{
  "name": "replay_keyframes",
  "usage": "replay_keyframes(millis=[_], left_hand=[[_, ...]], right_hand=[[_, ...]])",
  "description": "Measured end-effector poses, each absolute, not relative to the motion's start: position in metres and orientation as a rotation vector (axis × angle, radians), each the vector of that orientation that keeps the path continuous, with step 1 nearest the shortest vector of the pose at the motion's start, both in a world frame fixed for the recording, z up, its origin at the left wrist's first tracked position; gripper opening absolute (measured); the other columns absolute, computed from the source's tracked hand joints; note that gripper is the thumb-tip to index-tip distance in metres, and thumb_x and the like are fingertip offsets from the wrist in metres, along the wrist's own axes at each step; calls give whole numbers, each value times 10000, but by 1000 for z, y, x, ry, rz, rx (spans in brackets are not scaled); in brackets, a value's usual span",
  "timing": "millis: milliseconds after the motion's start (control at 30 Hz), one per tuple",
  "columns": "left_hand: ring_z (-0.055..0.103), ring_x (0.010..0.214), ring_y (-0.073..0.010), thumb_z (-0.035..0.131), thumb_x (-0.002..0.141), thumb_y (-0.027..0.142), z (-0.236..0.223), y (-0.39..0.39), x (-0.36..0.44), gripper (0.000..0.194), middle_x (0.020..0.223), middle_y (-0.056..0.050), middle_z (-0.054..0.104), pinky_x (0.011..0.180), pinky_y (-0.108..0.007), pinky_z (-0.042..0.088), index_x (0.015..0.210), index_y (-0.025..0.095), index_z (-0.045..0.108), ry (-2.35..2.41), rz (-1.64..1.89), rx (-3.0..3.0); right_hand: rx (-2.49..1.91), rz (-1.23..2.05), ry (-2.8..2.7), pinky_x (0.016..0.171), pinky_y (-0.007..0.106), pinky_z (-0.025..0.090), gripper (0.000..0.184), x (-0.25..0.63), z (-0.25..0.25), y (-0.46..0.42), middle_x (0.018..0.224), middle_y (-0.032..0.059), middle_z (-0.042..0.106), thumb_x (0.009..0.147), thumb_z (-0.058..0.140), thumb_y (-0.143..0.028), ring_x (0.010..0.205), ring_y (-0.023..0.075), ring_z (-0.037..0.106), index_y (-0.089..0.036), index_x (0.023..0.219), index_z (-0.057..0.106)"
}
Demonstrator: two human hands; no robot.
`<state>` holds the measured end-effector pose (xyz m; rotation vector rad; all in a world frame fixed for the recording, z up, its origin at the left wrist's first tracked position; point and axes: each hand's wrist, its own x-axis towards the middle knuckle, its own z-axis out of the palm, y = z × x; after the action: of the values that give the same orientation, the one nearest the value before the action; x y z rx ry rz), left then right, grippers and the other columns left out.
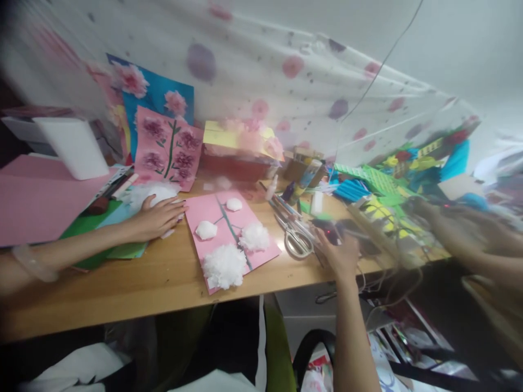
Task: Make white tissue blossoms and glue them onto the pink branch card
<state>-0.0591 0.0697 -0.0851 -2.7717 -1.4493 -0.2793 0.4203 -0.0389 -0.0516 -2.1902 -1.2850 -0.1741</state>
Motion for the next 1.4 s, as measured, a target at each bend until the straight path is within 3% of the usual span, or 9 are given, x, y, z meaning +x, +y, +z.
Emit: replay_keyframes(millis=[200,300,367,467,600,767,1000,1400], left_hand=[[329,1393,-313,298,963,357,-86,40,-46,454,1425,-87,530,1107,-646,-18,1344,284,534,-1424,-345,-2886],[322,1395,-323,282,974,361,-88,38,-39,457,1434,-88,519,1090,-664,-35,1343,279,539,-1476,-355,-2896],[323,1394,-320,274,980,349,-90,41,-38,451,1446,-73,506,1085,-668,-39,1338,293,541,-1529,-362,-2900],[333,1387,-309,275,983,336,-94,44,-37,443,1460,-66,489,1089,-658,-34,1333,301,545,-1559,-393,-2895],[333,1385,-321,291,978,343,-97,45,-37,444,1466,-72,481,1085,-660,-4,1346,292,532,-1545,-413,-2900],[357,1371,-307,305,969,340,-97,44,-38,447,1478,-68,464,1112,-607,50,1354,285,527,-1548,-411,-2915],[336,1384,-294,340,968,349,-93,44,-40,434,1502,-65,431,1108,-602,53,1370,307,498,-1520,-369,-2985],[318,1391,-304,327,977,398,-90,41,-41,452,1507,-82,422,1097,-622,51,1385,269,474,-1500,-380,-3020]], right_hand=[[-2273,16,-1234,716,404,463,393,432,-42,-28,713,163,656,774,570,-521,791,338,629,-141,712,649],[-2141,94,-1101,580,369,484,391,413,-28,-41,641,89,607,755,588,-524,592,257,598,-140,813,635],[-1992,156,-1108,513,332,483,392,389,-13,-52,702,54,604,710,641,-494,530,200,565,-167,923,607],[-1792,197,-1402,516,295,483,333,343,9,-66,763,50,621,676,661,-424,591,186,573,-199,913,597],[-1707,509,-1926,531,273,458,228,283,19,-63,730,36,632,737,618,-392,596,174,578,-211,874,599],[-1460,312,-2381,530,252,374,196,240,4,-36,630,-2,556,796,595,-388,555,139,504,-197,786,555],[-1413,359,-2512,510,240,302,238,224,-9,-16,603,-9,510,829,556,-405,528,120,435,-197,728,500],[-1414,274,-2552,515,232,303,239,222,-17,-13,586,-24,484,827,574,-404,531,115,439,-202,734,488]])
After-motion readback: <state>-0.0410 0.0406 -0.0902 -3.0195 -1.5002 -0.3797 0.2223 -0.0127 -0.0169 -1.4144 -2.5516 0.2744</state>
